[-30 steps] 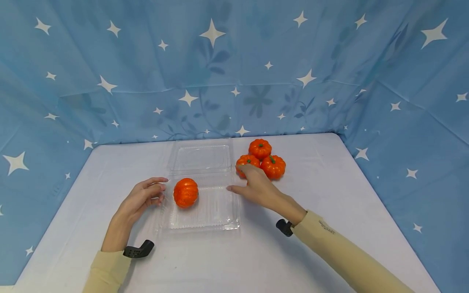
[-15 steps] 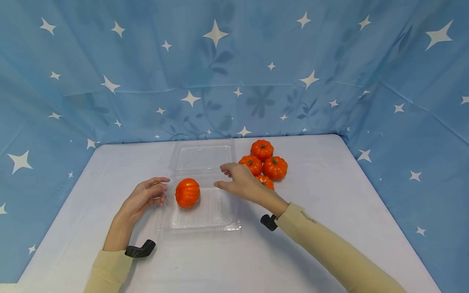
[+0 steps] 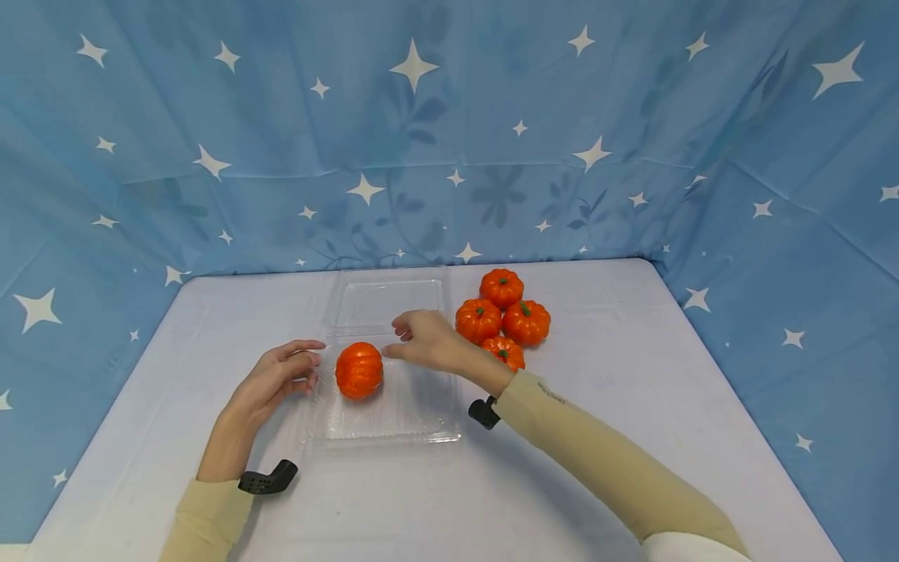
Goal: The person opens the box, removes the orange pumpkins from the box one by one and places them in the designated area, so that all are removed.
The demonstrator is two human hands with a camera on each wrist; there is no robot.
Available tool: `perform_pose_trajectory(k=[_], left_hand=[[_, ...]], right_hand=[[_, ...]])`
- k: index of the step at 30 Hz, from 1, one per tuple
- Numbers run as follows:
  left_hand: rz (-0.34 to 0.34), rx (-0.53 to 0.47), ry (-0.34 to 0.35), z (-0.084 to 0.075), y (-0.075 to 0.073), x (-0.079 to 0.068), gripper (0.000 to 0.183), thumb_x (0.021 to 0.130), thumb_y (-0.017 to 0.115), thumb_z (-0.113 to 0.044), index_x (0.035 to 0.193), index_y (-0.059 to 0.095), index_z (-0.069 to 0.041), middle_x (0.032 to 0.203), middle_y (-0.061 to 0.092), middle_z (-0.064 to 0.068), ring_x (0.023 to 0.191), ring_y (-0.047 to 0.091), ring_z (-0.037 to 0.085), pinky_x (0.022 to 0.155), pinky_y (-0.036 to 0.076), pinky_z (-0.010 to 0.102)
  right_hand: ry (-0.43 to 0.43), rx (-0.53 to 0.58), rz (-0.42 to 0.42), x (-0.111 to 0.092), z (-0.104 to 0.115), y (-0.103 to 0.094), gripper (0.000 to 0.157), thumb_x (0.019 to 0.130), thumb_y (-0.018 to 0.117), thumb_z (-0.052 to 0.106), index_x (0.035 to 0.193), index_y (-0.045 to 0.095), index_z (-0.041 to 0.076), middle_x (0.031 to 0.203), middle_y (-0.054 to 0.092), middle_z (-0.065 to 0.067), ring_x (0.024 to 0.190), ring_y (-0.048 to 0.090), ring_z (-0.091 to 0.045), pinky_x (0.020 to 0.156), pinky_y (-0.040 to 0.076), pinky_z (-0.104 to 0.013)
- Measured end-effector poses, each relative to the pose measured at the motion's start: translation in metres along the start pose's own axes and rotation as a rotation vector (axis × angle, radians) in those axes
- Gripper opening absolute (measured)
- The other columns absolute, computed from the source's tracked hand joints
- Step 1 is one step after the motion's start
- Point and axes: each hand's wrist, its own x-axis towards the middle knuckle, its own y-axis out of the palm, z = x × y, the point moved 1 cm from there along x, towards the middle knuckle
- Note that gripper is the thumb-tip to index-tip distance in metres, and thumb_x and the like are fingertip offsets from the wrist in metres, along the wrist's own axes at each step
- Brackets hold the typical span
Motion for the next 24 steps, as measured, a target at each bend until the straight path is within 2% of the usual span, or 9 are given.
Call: perform_pose_trajectory(k=[13,20,22,24], left_hand=[[-0.004,-0.001,-0.009,0.001,-0.001,0.000,0.044,0.103,0.056,-0.011,0.142,0.047,0.006,0.086,0.062,0.003,0.069,0.057,0.013,0.065,0.053,0.025],[0.010,0.001,0.003,0.001,0.000,0.001,0.044,0.103,0.056,-0.013,0.143,0.047,0.005,0.082,0.061,0.002,0.069,0.057,0.014,0.066,0.053,0.025],[0.007,0.004,0.005,0.001,-0.001,0.001,0.044,0.103,0.055,-0.013,0.142,0.048,0.004,0.082,0.061,0.002,0.069,0.057,0.014,0.066,0.053,0.026],[0.008,0.012,0.006,0.002,-0.001,0.001,0.044,0.103,0.055,-0.013,0.143,0.047,0.005,0.083,0.061,0.002,0.069,0.057,0.014,0.066,0.053,0.026]], right_hand=[[0.067,-0.054,0.116,0.018,0.007,0.026,0.052,0.094,0.073,0.032,0.129,0.067,-0.006,0.121,0.073,-0.017,0.111,0.069,-0.028,0.093,0.058,-0.038],[0.084,-0.044,0.150,0.023,0.011,0.034,0.047,0.093,0.075,0.032,0.122,0.072,-0.004,0.117,0.075,-0.016,0.096,0.068,-0.022,0.083,0.058,-0.032],[0.078,-0.045,0.157,0.024,0.012,0.037,0.045,0.092,0.076,0.031,0.120,0.073,-0.005,0.110,0.076,-0.014,0.089,0.066,-0.018,0.077,0.057,-0.028],[0.059,-0.051,0.167,0.026,0.014,0.039,0.040,0.092,0.076,0.029,0.115,0.075,-0.004,0.094,0.076,-0.010,0.078,0.063,-0.015,0.068,0.052,-0.023]])
